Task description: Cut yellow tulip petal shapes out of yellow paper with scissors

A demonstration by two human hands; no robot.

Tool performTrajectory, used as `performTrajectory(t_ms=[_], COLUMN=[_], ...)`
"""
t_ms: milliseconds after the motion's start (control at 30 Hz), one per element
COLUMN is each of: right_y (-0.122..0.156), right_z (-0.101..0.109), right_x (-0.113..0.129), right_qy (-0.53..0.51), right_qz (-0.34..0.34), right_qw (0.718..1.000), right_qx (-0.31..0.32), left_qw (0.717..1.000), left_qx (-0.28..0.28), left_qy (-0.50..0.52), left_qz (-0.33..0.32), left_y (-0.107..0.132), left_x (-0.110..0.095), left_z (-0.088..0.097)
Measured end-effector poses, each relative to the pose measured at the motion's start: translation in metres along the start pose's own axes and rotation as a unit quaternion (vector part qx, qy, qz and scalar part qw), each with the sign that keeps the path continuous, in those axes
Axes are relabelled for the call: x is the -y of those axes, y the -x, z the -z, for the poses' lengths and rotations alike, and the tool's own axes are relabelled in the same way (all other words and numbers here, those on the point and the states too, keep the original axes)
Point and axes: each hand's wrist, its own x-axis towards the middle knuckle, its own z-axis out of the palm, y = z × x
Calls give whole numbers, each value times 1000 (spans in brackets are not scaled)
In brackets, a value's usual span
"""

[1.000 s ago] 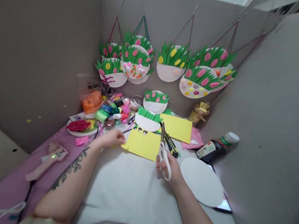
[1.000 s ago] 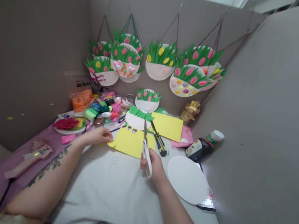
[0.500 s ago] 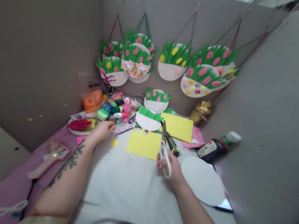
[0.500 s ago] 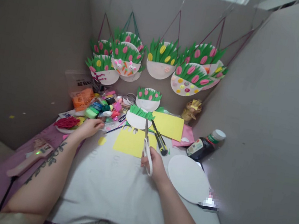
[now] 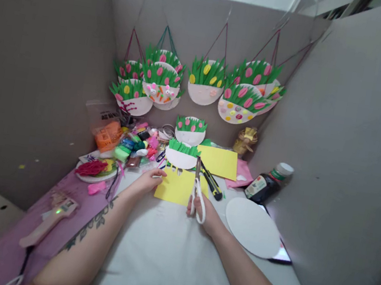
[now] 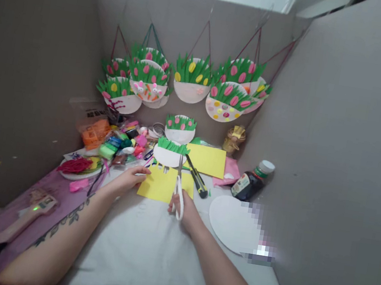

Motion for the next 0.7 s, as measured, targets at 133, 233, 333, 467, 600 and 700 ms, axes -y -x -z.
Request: performTrajectory(t_ms=[133,233,333,467,600,700], right_y=[1,2,5,9,10,8], right_z=[1,4,5,-4,-13,-5], right_x=[2,3,7,15,19,22], right_qy=[11,31,35,15,-83,-97], right_qz=[2,29,83,129,125,91], right_qw=[1000,999,993,987,979,976], right_qx=[15,-9,-73,-99,-136,-172], left_qw=[998,990,976,945,891,859], left_qx=[25,5,-94,-123,114,170], left_qy=[-40,-69,-55,-70,-166,-193], left_qz=[-48,-124,-191,-295,-407,-443], left_y=[0,1,11,43,69,71], left_x=[1,2,-3,-12,-17,-22], left_z=[-9,-16,-22,-45,-72,-70])
